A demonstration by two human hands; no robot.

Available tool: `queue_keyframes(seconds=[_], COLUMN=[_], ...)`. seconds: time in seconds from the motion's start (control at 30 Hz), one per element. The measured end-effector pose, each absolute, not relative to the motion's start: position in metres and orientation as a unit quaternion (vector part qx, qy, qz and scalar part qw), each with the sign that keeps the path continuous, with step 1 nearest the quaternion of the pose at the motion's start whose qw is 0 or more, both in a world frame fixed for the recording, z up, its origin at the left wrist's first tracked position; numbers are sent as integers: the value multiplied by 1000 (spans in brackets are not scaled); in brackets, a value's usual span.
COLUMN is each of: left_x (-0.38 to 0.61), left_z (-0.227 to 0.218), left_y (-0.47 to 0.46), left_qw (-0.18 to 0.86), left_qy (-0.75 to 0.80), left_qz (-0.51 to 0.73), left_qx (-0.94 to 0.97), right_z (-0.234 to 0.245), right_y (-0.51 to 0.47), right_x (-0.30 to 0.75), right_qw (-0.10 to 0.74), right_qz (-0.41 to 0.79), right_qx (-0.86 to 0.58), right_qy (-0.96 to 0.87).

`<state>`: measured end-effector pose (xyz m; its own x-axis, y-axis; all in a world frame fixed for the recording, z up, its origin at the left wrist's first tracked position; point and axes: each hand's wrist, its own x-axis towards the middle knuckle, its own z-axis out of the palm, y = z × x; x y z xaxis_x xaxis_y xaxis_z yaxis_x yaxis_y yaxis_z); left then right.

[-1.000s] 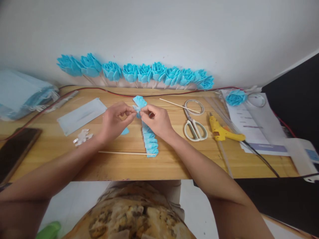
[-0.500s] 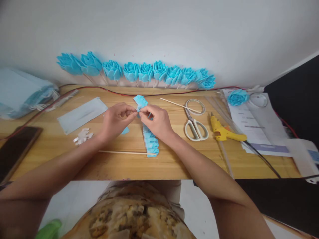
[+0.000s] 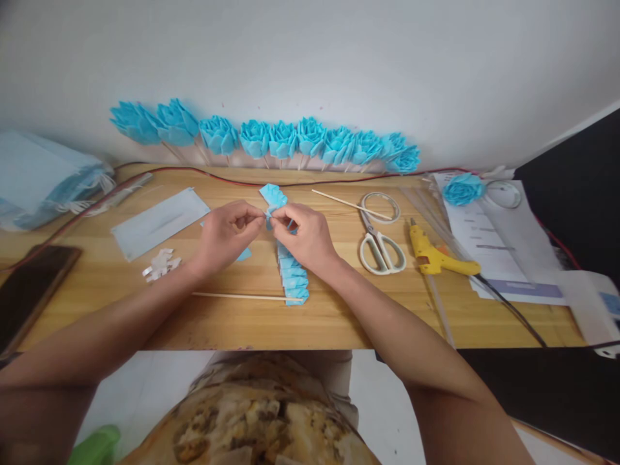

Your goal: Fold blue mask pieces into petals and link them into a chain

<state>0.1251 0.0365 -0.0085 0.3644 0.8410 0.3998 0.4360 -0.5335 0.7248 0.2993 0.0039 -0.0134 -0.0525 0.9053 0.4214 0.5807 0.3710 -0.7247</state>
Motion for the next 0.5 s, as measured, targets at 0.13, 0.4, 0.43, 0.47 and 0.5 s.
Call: queue_keyframes(seconds=[0.13,0.4,0.43,0.47,0.5], left_x=[125,126,126,126,126], left_z=[-8,-4,-4,-3,-3], left_y=[37,35,35,34,34], left_qw=[271,333,340,344,348], left_qy=[404,428,429,431,432], left_qz=[394,389,389,388,388], left_qx=[780,745,741,738,736], right_z=[-14,-15,-15,-16,-16], right_y=[4,5,5,5,5], right_x=[299,300,300,300,300], right_qw=[437,431,431,431,432], right_qz=[181,181,184,187,192], right_qx=[-528,-524,-526,-527,-528], right_qy=[-706,-712,-710,-708,-706])
